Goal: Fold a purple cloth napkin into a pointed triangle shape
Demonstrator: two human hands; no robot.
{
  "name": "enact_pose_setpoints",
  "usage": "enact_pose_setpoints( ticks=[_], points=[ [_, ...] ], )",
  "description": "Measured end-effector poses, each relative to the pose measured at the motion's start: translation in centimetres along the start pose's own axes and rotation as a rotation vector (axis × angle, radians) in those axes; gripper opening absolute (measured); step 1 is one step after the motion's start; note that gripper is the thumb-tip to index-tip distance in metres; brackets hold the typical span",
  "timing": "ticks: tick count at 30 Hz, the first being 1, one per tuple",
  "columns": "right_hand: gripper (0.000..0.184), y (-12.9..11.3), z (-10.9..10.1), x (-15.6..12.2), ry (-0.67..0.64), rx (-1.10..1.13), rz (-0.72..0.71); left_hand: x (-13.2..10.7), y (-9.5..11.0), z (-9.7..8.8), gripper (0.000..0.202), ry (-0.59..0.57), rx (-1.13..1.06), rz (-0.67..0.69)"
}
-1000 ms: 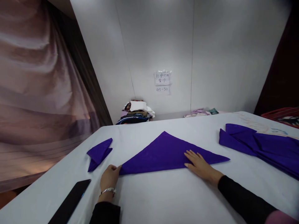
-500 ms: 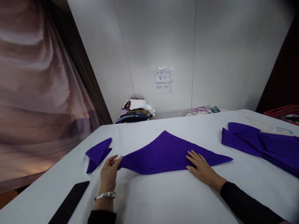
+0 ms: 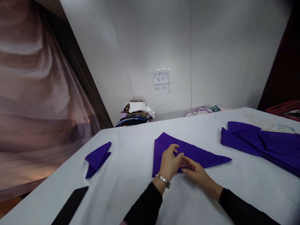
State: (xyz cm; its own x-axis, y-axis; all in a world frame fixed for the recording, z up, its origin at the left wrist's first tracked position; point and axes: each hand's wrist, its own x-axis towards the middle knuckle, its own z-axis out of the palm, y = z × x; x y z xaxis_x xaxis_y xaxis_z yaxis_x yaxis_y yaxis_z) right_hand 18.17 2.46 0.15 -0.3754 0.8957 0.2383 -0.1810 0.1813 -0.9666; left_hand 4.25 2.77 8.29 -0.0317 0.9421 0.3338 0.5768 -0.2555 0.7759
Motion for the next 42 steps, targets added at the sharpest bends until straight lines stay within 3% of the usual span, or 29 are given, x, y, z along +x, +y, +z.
enact_pose_setpoints(
  ticks=[2,5,12,17,22,31,36,42],
  points=[
    [0.054,0.5,0.0,0.2,-0.015,0.076,-0.017,-0.2,0.3,2.2,0.028,-0.071,0.043,0.015],
    [0.055,0.9,-0.3,0.4,0.086,0.102,0.018,-0.6,0.7,4.3,0.03,-0.1,0.094,0.046],
    [0.039,-0.1,-0.8,-0.1,0.275,0.187,0.07,-1.3,1.5,6.5,0.031,-0.162,0.109,0.121],
    [0.033,-0.3,-1.5,-0.1,0.362,0.388,0.151,-2.1,1.8,6.3,0.037,-0.144,0.116,0.282],
    [0.02,-0.7,-3.4,0.7,0.519,0.429,0.21,-3.2,-0.3,5.3,0.045,-0.128,0.279,0.406],
    [0.015,-1.4,-7.9,0.7,0.642,0.277,0.205,-3.7,-5.0,4.4,0.047,-0.083,0.498,0.332],
    [0.013,-1.3,-10.1,-0.1,0.715,0.199,0.244,-3.4,-5.9,4.3,0.046,-0.125,0.536,0.271],
    [0.019,-1.5,-11.9,-1.3,0.711,0.105,0.309,-3.3,-6.0,4.5,0.041,-0.171,0.546,0.265]
  ],
)
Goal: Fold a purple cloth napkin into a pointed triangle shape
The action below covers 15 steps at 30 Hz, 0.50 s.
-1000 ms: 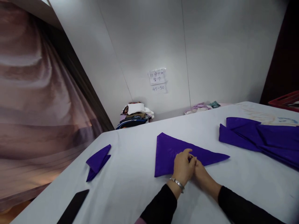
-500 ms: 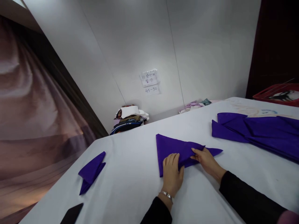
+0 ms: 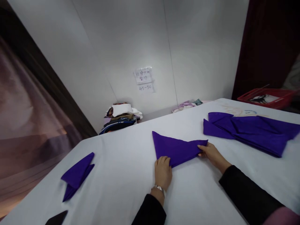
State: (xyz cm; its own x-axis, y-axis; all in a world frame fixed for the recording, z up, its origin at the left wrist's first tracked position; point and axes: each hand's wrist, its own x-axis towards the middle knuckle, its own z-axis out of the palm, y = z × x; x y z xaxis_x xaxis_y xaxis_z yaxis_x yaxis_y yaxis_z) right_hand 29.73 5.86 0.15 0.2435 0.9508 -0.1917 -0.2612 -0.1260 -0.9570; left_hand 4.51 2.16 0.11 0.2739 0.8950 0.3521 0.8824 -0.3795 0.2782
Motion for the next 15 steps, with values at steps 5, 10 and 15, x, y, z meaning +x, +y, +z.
enact_pose_setpoints(
  ticks=[5,10,15],
  points=[
    [0.035,-1.0,-1.7,0.8,0.038,-0.069,-0.058,0.3,-0.1,0.0,0.038,-0.012,0.03,0.019],
    [0.041,-1.6,-3.9,2.3,0.055,-0.175,-0.098,0.6,-0.2,0.1,0.036,0.009,0.055,0.069],
    [0.036,-2.0,-5.1,3.7,0.018,-0.25,-0.167,0.8,0.1,0.1,0.036,0.005,0.076,0.064]
  ],
)
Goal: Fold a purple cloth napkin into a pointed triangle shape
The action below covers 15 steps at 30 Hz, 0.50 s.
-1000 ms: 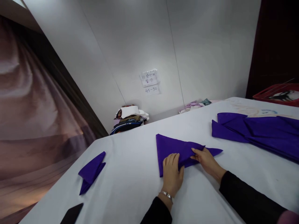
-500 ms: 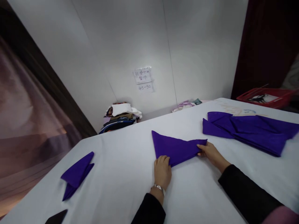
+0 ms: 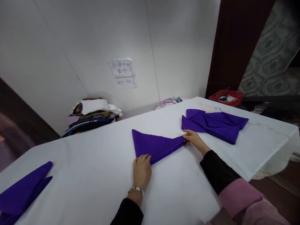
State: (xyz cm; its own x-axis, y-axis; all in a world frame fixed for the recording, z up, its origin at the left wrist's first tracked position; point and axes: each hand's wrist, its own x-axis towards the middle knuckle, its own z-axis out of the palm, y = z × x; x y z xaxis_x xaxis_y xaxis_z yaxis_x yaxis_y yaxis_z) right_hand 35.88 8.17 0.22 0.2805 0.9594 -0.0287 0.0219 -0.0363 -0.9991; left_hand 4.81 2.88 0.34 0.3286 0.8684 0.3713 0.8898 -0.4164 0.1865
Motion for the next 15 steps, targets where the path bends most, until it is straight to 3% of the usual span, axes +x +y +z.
enact_pose_setpoints(
  ticks=[15],
  points=[
    [0.035,1.4,-0.9,0.2,0.026,-0.256,-0.155,0.0,0.1,-0.3,0.038,-0.018,0.03,-0.029]
  ],
)
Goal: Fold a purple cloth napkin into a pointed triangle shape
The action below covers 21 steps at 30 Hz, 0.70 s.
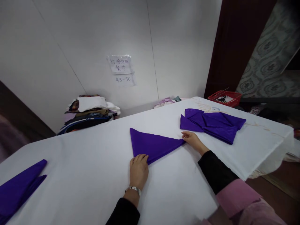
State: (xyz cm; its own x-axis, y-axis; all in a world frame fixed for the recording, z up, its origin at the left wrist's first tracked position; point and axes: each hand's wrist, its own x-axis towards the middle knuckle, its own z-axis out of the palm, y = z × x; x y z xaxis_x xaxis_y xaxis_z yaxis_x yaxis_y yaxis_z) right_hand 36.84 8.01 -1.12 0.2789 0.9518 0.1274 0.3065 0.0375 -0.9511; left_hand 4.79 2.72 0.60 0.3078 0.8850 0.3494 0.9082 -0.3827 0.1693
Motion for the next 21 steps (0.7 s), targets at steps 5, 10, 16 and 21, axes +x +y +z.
enact_pose_setpoints(
  ticks=[5,10,16,21],
  points=[
    [0.038,0.6,0.0,-0.2,0.016,-0.15,-0.034,-0.2,-0.1,0.0,0.037,-0.02,0.009,-0.012],
    [0.04,0.5,0.0,-0.4,0.014,-0.274,-0.074,-0.2,-0.2,0.1,0.036,-0.015,-0.001,-0.026],
    [0.033,0.2,-0.5,-0.7,0.039,-0.353,-0.083,-0.4,-0.2,0.1,0.032,0.021,-0.018,-0.013],
    [0.029,0.2,-1.0,-0.5,0.111,-0.33,-0.06,-0.7,0.0,0.0,0.027,0.068,-0.044,0.037]
  ],
)
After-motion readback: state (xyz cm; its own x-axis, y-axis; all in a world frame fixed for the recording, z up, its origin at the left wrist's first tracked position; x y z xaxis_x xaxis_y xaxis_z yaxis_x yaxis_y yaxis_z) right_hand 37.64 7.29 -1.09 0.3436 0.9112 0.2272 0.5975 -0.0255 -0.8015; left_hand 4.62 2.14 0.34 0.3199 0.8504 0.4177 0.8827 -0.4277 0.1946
